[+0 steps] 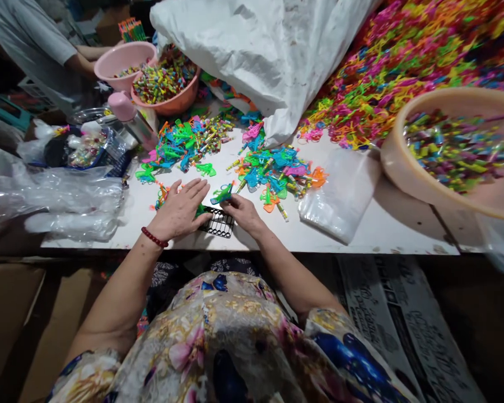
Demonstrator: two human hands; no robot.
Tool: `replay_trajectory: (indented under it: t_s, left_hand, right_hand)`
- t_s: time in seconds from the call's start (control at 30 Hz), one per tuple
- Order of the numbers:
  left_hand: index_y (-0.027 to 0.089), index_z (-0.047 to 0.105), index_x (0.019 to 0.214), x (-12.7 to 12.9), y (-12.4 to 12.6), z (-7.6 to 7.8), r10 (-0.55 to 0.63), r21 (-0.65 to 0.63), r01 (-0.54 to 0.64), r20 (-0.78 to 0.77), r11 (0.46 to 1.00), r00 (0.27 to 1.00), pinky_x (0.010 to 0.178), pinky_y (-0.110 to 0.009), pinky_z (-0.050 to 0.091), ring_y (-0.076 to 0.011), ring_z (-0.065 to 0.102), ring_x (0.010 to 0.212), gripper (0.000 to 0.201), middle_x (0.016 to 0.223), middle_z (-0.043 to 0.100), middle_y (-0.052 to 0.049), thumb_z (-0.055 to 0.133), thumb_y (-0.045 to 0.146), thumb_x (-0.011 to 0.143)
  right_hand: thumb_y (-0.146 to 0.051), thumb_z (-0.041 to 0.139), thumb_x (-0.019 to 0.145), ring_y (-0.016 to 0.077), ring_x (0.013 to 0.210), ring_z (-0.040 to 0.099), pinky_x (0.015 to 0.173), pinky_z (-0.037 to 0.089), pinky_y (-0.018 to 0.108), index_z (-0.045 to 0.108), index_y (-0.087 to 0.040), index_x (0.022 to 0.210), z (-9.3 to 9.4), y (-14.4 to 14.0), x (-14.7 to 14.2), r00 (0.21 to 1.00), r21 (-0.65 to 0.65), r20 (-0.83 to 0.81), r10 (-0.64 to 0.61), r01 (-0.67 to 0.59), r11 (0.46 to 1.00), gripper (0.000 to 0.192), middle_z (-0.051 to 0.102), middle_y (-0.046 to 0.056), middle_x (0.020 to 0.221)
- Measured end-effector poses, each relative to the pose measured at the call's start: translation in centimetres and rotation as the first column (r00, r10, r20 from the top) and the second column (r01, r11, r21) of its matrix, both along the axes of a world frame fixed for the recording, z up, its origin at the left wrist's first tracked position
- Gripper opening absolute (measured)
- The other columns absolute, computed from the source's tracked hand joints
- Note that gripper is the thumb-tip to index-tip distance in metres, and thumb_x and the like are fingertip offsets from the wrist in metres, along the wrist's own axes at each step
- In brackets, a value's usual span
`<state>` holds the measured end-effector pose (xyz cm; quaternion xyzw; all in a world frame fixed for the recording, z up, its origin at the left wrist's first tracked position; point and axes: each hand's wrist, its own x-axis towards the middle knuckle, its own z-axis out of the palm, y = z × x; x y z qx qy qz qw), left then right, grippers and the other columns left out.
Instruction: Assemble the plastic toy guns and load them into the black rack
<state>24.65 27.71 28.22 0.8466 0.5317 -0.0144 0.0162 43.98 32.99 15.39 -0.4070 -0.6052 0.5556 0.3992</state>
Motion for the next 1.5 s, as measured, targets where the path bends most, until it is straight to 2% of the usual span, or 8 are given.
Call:
replay_trajectory:
  t_s: [0.23,0.37,0.7,0.83,1.0,1.2,1.37,1.5]
  left_hand:
    - [0.017,0.018,0.160,-0.2,0.2,0.1,-0.015,-0.022,0.015,0.002,1.000,1.000,0.122,-0.053,0.016,-0.0281,0.029,0.151,0.081,0.162,0.033,-0.014,0.052,0.026,0.086]
    - [0.016,0.018,0.159,0.0,0.3,0.2,-0.006,-0.030,0.006,-0.001,1.000,1.000,0.122,-0.053,0.018,-0.0278,0.029,0.151,0.081,0.162,0.034,-0.015,0.051,0.023,0.085]
    - [0.019,0.017,0.159,0.1,0.3,0.0,-0.012,-0.011,0.012,0.021,1.000,1.000,0.124,-0.051,0.017,-0.0272,0.031,0.149,0.084,0.161,0.035,-0.013,0.053,0.021,0.082]
    - [0.016,0.019,0.159,0.2,0.3,0.1,-0.001,-0.012,0.001,0.011,1.000,1.000,0.124,-0.051,0.018,-0.0280,0.034,0.147,0.084,0.159,0.038,-0.014,0.055,0.024,0.084]
    - [0.014,0.016,0.160,0.4,0.2,0.3,0.040,-0.022,-0.041,-0.025,0.999,0.999,0.124,-0.054,0.015,-0.0302,0.031,0.149,0.090,0.161,0.034,-0.015,0.060,0.032,0.084]
    - [0.018,0.015,0.161,2.3,-0.9,0.7,0.160,0.031,-0.158,-0.128,0.987,0.979,0.122,-0.061,0.009,-0.0336,0.021,0.153,0.089,0.166,0.022,-0.015,0.059,0.023,0.084]
    - [0.015,0.011,0.162,3.9,-1.4,-0.4,0.310,0.110,-0.297,-0.133,0.949,0.941,0.120,-0.060,0.020,-0.0357,0.026,0.151,0.086,0.166,0.022,-0.017,0.055,0.023,0.088]
    - [0.014,0.013,0.161,3.9,-1.2,-1.2,0.310,0.131,-0.297,-0.086,0.946,0.947,0.121,-0.059,0.022,-0.0351,0.028,0.151,0.080,0.164,0.026,-0.017,0.046,0.016,0.089]
  right_hand:
    - [-0.022,0.063,0.082,0.0166,0.084,0.066,0.084,0.053,0.031,0.070,-0.019,0.110,-0.5,0.9,-2.2,0.997,0.000,0.065,0.041,-0.041,0.999,0.029,0.072,0.002,0.090]
    - [-0.008,0.055,0.079,0.0177,0.096,0.067,0.092,0.050,0.031,0.071,-0.018,0.098,0.0,0.9,-3.3,0.976,0.100,0.190,0.105,-0.126,0.987,0.027,0.073,0.003,0.099]
    - [-0.008,0.049,0.080,0.0177,0.079,0.062,0.077,0.045,0.026,0.066,-0.016,0.095,0.7,0.9,-4.4,0.925,0.192,0.344,0.161,-0.238,0.952,0.024,0.071,0.003,0.087]
    - [-0.013,0.052,0.084,0.0192,0.083,0.063,0.077,0.044,0.025,0.063,-0.016,0.099,1.2,0.8,-4.3,0.892,0.219,0.414,0.183,-0.293,0.931,0.019,0.072,0.005,0.092]
    - [-0.017,0.055,0.087,0.0231,0.090,0.066,0.078,0.044,0.028,0.059,-0.015,0.109,1.7,0.7,-4.3,0.825,0.233,0.533,0.186,-0.355,0.905,0.022,0.073,0.010,0.099]
    - [-0.014,0.054,0.086,0.0250,0.090,0.068,0.077,0.046,0.029,0.057,-0.015,0.116,2.2,0.8,-4.6,0.752,0.203,0.632,0.188,-0.395,0.896,0.030,0.074,0.013,0.103]
    - [-0.013,0.054,0.086,0.0237,0.092,0.067,0.078,0.046,0.028,0.058,-0.014,0.115,2.3,0.6,-4.5,0.774,0.218,0.604,0.189,-0.388,0.895,0.030,0.073,0.013,0.107]
    - [-0.009,0.052,0.084,0.0226,0.088,0.066,0.077,0.045,0.028,0.063,-0.015,0.107,2.0,0.5,-4.5,0.797,0.228,0.577,0.178,-0.366,0.902,0.026,0.075,0.011,0.102]
